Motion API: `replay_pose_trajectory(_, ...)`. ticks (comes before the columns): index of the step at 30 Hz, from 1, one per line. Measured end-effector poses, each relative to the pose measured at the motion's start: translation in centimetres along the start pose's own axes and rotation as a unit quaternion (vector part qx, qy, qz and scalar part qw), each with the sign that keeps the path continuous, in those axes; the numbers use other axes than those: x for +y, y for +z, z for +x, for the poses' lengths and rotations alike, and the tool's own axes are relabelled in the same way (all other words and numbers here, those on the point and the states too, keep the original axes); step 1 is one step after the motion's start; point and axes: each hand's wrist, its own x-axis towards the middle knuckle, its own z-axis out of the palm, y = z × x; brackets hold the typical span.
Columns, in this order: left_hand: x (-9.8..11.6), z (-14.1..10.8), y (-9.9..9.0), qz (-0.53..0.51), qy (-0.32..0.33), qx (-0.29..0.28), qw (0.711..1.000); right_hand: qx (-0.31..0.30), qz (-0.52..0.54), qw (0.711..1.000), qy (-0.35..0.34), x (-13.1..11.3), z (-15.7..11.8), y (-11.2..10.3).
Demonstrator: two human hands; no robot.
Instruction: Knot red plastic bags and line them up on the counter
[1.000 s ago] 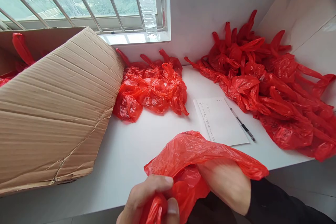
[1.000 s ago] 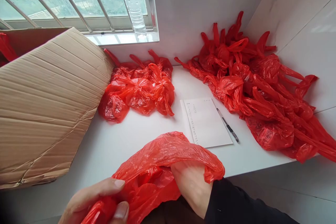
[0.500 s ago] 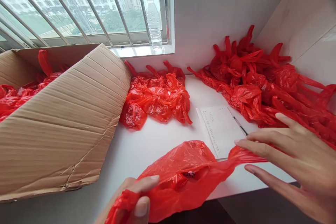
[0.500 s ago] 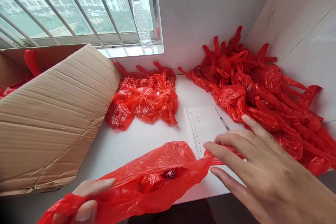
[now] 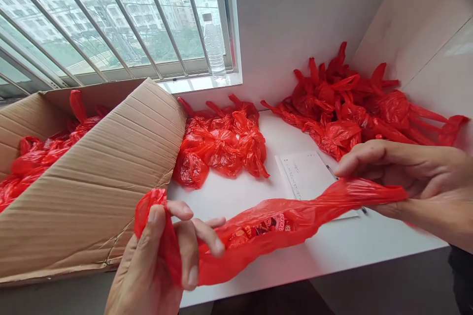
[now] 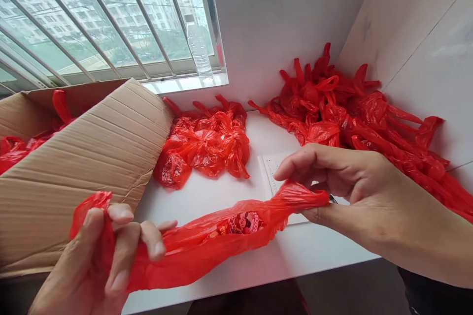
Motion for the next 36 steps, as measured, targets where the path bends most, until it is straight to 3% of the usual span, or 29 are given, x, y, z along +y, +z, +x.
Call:
replay_pose_trajectory(3, 0.9, 0.8, 0.8, -0.053, -0.054, -0.036, 0.996, -0.104, 0.233, 0.963, 0.092, -1.6, 1.2, 0.5)
replay_pose_trajectory(5, 1.3, 1.4, 1.2, -0.064, -0.066, -0.051, 0.994, -0.128, 0.291, 0.939, 0.128, -2.7, 1.8, 1.0)
replay_pose_trajectory(11, 0.4, 2.8, 1.9, 0.002, -0.063, -0.072, 0.995, -0.174, 0.370, 0.908, 0.085, -4.1, 3.0, 3.4)
replay_pose_trajectory(15, -0.4, 2.4, 3.7, 0.127, -0.036, -0.098, 0.986, -0.182, 0.373, 0.909, 0.044, -5.7, 4.0, 5.7)
replay_pose_trajectory(20, 0.3, 1.7, 5.8, 0.220, 0.016, -0.197, 0.955, -0.177, 0.334, 0.926, -0.015, -7.5, 4.8, 7.4)
replay_pose_trajectory(22, 0.2, 1.9, 5.5, 0.197, 0.012, -0.204, 0.959, -0.167, 0.308, 0.935, -0.050, -7.4, 4.7, 7.5)
replay_pose_trajectory(26, -0.6, 2.3, 4.0, 0.126, -0.041, -0.193, 0.972, -0.083, 0.199, 0.969, -0.123, -6.4, 4.6, 7.6)
replay_pose_trajectory(28, -0.8, 2.3, 3.6, 0.113, -0.083, -0.188, 0.972, -0.098, 0.173, 0.974, -0.112, -5.8, 4.8, 7.9)
replay_pose_trajectory(32, -0.6, 2.4, 3.5, 0.068, -0.140, -0.152, 0.976, -0.115, 0.225, 0.966, -0.048, -5.4, 4.7, 8.2)
replay_pose_trajectory(36, -0.4, 3.1, 3.0, 0.054, -0.115, -0.149, 0.981, -0.150, 0.266, 0.951, -0.055, -5.4, 4.2, 8.6)
